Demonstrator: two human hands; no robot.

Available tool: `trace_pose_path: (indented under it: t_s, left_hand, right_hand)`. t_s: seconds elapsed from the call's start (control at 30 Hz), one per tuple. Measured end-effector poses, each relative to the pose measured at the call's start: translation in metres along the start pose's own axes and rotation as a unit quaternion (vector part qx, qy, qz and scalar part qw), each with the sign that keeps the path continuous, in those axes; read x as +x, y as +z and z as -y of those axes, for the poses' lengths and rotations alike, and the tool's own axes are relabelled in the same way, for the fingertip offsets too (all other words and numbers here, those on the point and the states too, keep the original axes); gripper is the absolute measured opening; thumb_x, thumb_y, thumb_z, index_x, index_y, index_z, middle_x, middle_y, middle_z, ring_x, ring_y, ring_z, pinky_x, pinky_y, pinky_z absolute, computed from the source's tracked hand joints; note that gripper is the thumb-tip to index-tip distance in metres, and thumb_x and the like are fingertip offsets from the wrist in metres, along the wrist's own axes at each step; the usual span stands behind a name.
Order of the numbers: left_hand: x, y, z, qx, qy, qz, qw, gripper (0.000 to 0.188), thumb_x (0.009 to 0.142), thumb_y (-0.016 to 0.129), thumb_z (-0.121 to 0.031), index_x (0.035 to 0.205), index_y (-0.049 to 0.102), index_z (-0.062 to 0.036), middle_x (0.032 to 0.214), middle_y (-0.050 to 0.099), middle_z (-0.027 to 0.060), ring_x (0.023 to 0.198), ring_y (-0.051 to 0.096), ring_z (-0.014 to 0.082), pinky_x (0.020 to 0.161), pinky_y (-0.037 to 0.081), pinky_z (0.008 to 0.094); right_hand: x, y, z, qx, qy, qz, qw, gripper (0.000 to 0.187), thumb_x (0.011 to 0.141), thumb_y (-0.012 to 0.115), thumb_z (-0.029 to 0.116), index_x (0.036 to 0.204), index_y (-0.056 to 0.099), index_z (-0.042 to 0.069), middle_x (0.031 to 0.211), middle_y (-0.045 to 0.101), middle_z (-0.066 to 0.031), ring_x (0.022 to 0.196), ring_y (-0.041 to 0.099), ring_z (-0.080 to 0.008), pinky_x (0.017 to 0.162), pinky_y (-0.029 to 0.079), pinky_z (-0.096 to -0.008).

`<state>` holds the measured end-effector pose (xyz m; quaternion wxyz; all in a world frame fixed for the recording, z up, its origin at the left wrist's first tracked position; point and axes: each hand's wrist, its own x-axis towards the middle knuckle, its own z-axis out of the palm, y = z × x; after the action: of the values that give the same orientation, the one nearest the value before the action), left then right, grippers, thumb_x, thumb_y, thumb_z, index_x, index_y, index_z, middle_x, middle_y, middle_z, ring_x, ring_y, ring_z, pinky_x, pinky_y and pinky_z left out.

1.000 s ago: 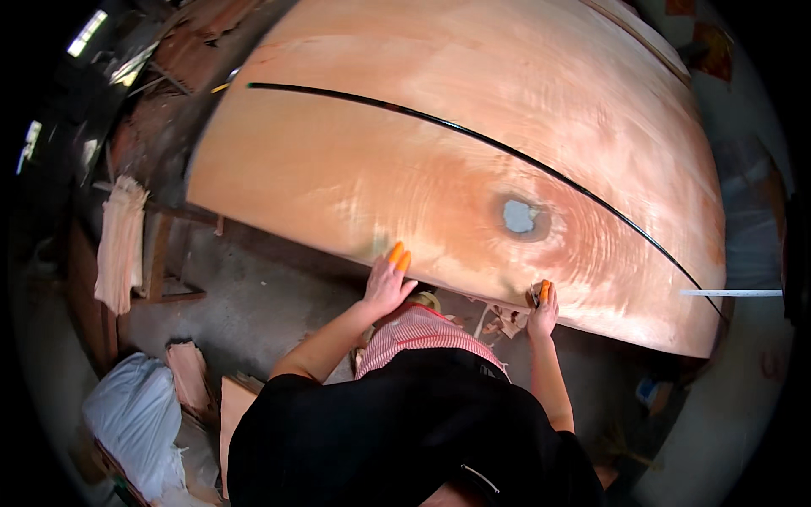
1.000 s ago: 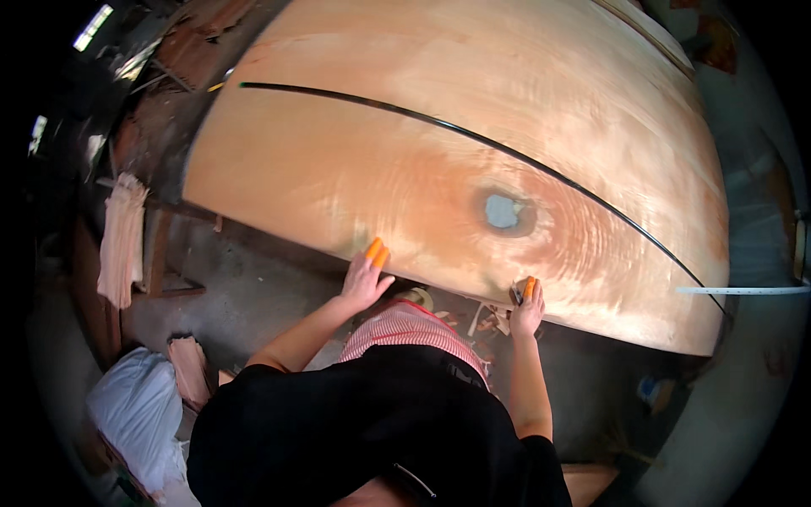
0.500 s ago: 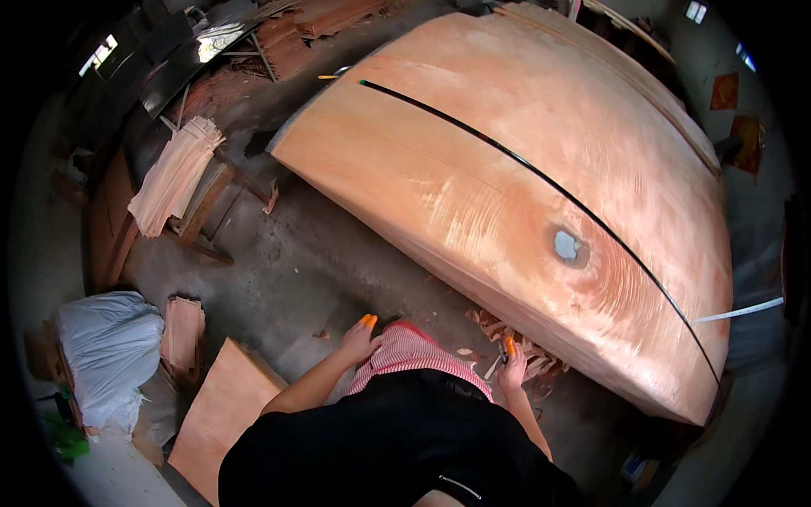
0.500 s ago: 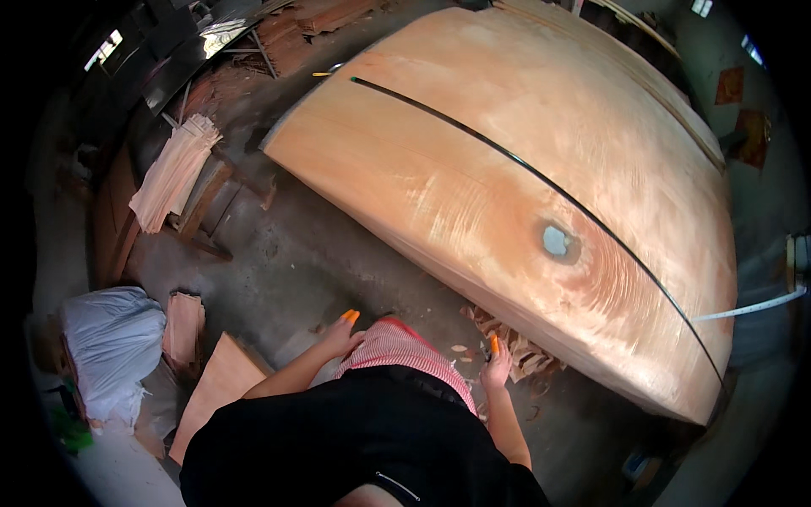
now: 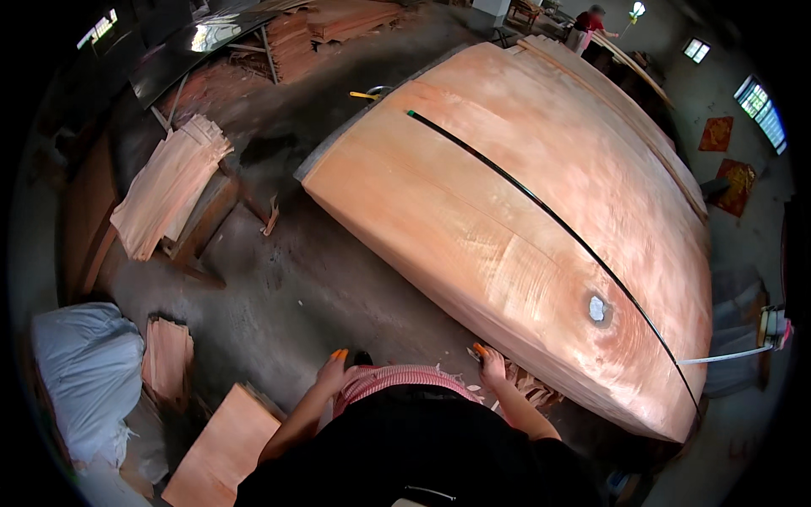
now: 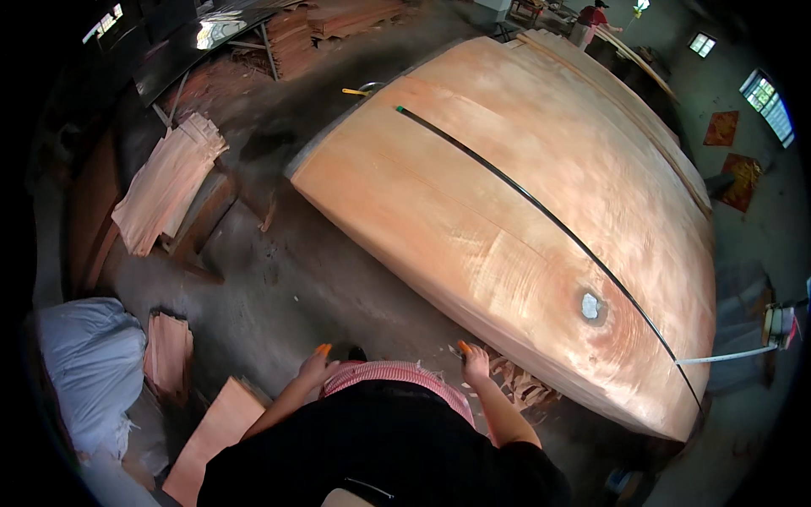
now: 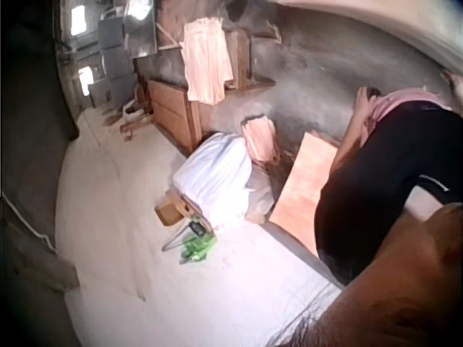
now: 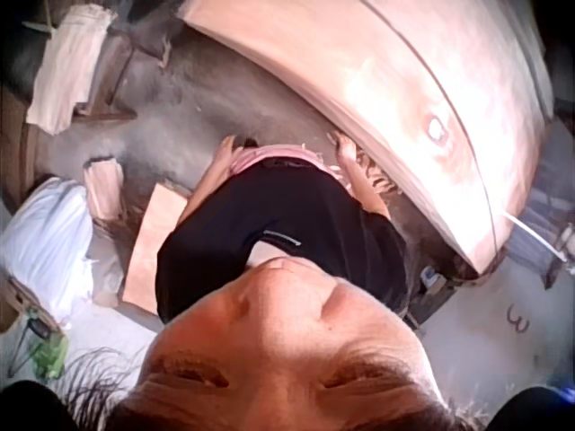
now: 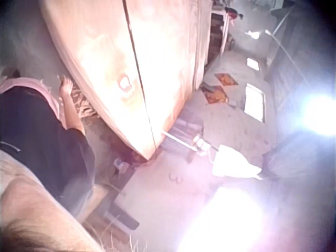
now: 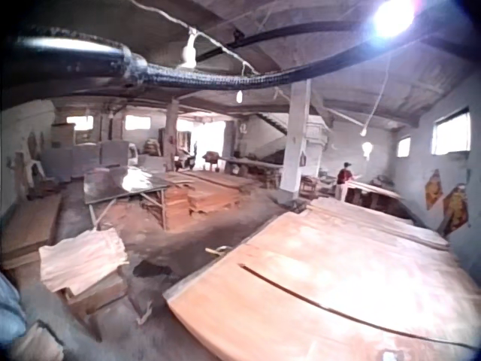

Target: The person uses a template and a utility knife to cut shapes from thin wood veneer sheets on a large workbench. They repeatedly position the template, trace the outline, and cut along the lines, then remove the cut pieces and apply a liquid finish with a brush to the veneer surface.

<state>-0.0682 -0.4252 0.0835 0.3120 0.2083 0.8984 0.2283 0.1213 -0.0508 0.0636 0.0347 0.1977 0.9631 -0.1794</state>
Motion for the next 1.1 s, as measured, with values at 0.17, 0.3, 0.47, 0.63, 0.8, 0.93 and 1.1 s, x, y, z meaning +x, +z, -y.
trace_pose_path:
  t_s: [0.17, 0.3, 0.47, 0.63, 0.8, 0.93, 1.1]
  left_hand:
    - [0.004, -0.074, 0.083, -0.041, -0.128, 0.029, 0.99, 0.054, 0.076, 0.053, -0.031, 0.119, 0.038, -0.0018, 0.121, 0.04, 0.0175, 0.107, 0.042, 0.0324, 0.088, 0.035, 0.0374]
    - [0.026, -0.097, 0.131, -0.025, -0.137, -0.036, 0.99, 0.05, 0.076, 0.053, -0.029, 0.115, 0.041, -0.0006, 0.114, 0.045, 0.0192, 0.103, 0.045, 0.0337, 0.085, 0.037, 0.039]
    - [0.1, -0.119, 0.149, -0.077, -0.1, -0.029, 0.992, 0.05, 0.077, 0.052, -0.031, 0.113, 0.042, 0.0008, 0.109, 0.049, 0.0204, 0.102, 0.045, 0.0341, 0.086, 0.036, 0.0382]
    - [0.169, -0.182, 0.119, 0.013, -0.083, 0.008, 0.996, 0.049, 0.077, 0.051, -0.035, 0.112, 0.045, -0.0002, 0.107, 0.05, 0.0203, 0.1, 0.047, 0.0323, 0.084, 0.038, 0.037]
    - [0.24, -0.261, 0.109, 0.005, -0.08, 0.034, 0.996, 0.046, 0.077, 0.05, -0.036, 0.106, 0.051, -0.0008, 0.098, 0.055, 0.0188, 0.091, 0.053, 0.0302, 0.078, 0.041, 0.0353]
    - [0.316, -0.311, 0.099, 0.005, -0.068, 0.017, 0.998, 0.045, 0.078, 0.05, -0.036, 0.107, 0.051, -0.0009, 0.094, 0.057, 0.0176, 0.086, 0.056, 0.0287, 0.075, 0.042, 0.0344]
    - [0.425, -0.358, 0.085, -0.078, 0.007, -0.06, 0.995, 0.041, 0.081, 0.046, -0.036, 0.096, 0.056, 0.0005, 0.083, 0.06, 0.0147, 0.076, 0.06, 0.0235, 0.069, 0.045, 0.0317]
  right_hand:
    - [0.112, -0.022, 0.098, -0.002, -0.032, 0.036, 0.999, 0.045, 0.069, 0.048, 0.005, 0.114, 0.046, 0.01, 0.109, 0.048, -0.0122, 0.105, 0.042, -0.0276, 0.091, 0.031, -0.0378]
    - [0.184, -0.03, 0.142, 0.046, -0.108, -0.01, 0.993, 0.047, 0.066, 0.049, 0.002, 0.112, 0.045, 0.007, 0.116, 0.042, -0.014, 0.11, 0.037, -0.0302, 0.093, 0.03, -0.0394]
    - [0.284, -0.022, 0.158, 0.041, -0.135, -0.083, 0.987, 0.044, 0.066, 0.047, -0.003, 0.109, 0.048, 0.006, 0.118, 0.041, -0.0116, 0.112, 0.036, -0.0296, 0.093, 0.03, -0.0386]
    - [0.379, -0.027, 0.165, 0.041, -0.117, -0.119, 0.985, 0.046, 0.063, 0.049, -0.004, 0.108, 0.049, 0.006, 0.117, 0.043, -0.0122, 0.11, 0.037, -0.0303, 0.091, 0.032, -0.0388]
    - [0.441, -0.068, 0.187, 0.167, -0.035, 0.008, 0.985, 0.039, 0.071, 0.047, 0.001, 0.109, 0.049, 0.007, 0.086, 0.056, -0.0122, 0.081, 0.053, -0.026, 0.072, 0.042, -0.0335]
    - [0.467, -0.046, 0.175, 0.389, 0.063, 0.09, 0.915, 0.02, 0.082, 0.045, 0.018, 0.096, 0.056, 0.007, 0.063, 0.055, -0.0063, 0.056, 0.052, -0.0166, 0.053, 0.042, -0.0268]
    - [0.466, -0.06, 0.195, 0.535, 0.27, 0.15, 0.787, 0.035, 0.084, 0.047, 0.034, 0.07, 0.057, 0.004, 0.055, 0.052, -0.0015, 0.045, 0.043, -0.0078, 0.042, 0.033, -0.022]
